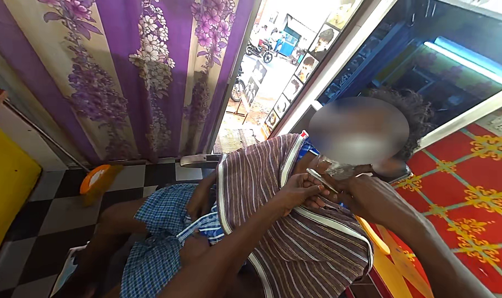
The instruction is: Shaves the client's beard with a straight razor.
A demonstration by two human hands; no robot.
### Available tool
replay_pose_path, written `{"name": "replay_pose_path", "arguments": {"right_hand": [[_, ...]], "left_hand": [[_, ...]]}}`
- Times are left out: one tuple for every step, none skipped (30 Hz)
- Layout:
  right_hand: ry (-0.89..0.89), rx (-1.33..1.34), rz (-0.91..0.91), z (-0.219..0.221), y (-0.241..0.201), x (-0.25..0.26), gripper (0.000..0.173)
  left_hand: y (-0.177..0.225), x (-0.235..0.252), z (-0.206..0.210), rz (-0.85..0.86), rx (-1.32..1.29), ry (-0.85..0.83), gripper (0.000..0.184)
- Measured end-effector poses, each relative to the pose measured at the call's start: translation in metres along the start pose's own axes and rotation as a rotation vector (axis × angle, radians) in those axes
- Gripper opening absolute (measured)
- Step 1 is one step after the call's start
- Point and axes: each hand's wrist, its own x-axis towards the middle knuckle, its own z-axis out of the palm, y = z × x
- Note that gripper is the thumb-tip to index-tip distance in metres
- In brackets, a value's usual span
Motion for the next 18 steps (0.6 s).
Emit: {"name": "replay_pose_path", "arguments": {"right_hand": [[-0.029, 0.003, 0.011, 0.002, -0.006, 0.001, 0.017], [-0.042, 0.001, 0.026, 0.003, -0.011, 0.002, 0.017], [-0.042, -0.006, 0.034, 0.004, -0.014, 0.004, 0.016], [-0.038, -0.017, 0.043, 0.005, -0.015, 0.004, 0.017], [-0.032, -0.026, 0.054, 0.004, -0.016, 0.005, 0.021], [-0.012, -0.025, 0.067, 0.004, -0.016, 0.004, 0.020], [0.011, -0.014, 0.082, 0.002, -0.017, 0.003, 0.017], [0.036, -0.002, 0.101, 0.001, -0.017, 0.001, 0.016], [0.056, 0.006, 0.120, 0.000, -0.016, 0.000, 0.018], [0.077, 0.016, 0.133, -0.002, -0.015, -0.002, 0.019], [0.099, 0.024, 0.148, -0.004, -0.014, -0.003, 0.020], [0.125, 0.032, 0.162, -0.006, -0.015, -0.004, 0.020], [0.150, 0.038, 0.174, -0.007, -0.016, -0.006, 0.021], [0.168, 0.045, 0.185, -0.008, -0.018, -0.006, 0.022], [0.180, 0.055, 0.189, -0.008, -0.020, -0.007, 0.022], [0.173, 0.064, 0.184, -0.008, -0.022, -0.006, 0.022], [0.137, 0.075, 0.172, -0.007, -0.024, -0.005, 0.022], [0.078, 0.093, 0.162, -0.006, -0.025, -0.004, 0.022]], "left_hand": [[0.000, 0.000, -0.001, 0.018, -0.015, 0.017, 0.014], [0.000, 0.001, -0.002, 0.017, -0.010, 0.020, 0.016], [0.001, 0.002, -0.003, 0.005, -0.003, 0.015, 0.017], [0.001, 0.003, -0.004, -0.010, -0.005, 0.007, 0.017], [0.001, 0.004, -0.004, -0.023, -0.004, -0.002, 0.017], [0.001, 0.004, -0.005, -0.031, 0.000, -0.008, 0.018], [0.001, 0.004, -0.006, -0.039, 0.013, -0.015, 0.019], [0.002, 0.003, -0.005, -0.047, 0.025, -0.018, 0.021], [0.002, 0.002, -0.005, -0.052, 0.028, -0.018, 0.022], [0.001, 0.002, -0.005, -0.054, 0.022, -0.018, 0.023], [0.000, 0.002, -0.005, -0.056, 0.018, -0.019, 0.024], [0.000, 0.003, -0.006, -0.058, 0.019, -0.018, 0.025], [0.000, 0.003, -0.006, -0.063, 0.021, -0.017, 0.025], [0.001, 0.003, -0.006, -0.068, 0.024, -0.015, 0.026], [0.001, 0.003, -0.005, -0.070, 0.028, -0.014, 0.025], [0.001, 0.003, -0.005, -0.070, 0.033, -0.014, 0.025], [0.002, 0.003, -0.005, -0.069, 0.037, -0.013, 0.025], [0.002, 0.003, -0.005, -0.068, 0.039, -0.014, 0.025]]}}
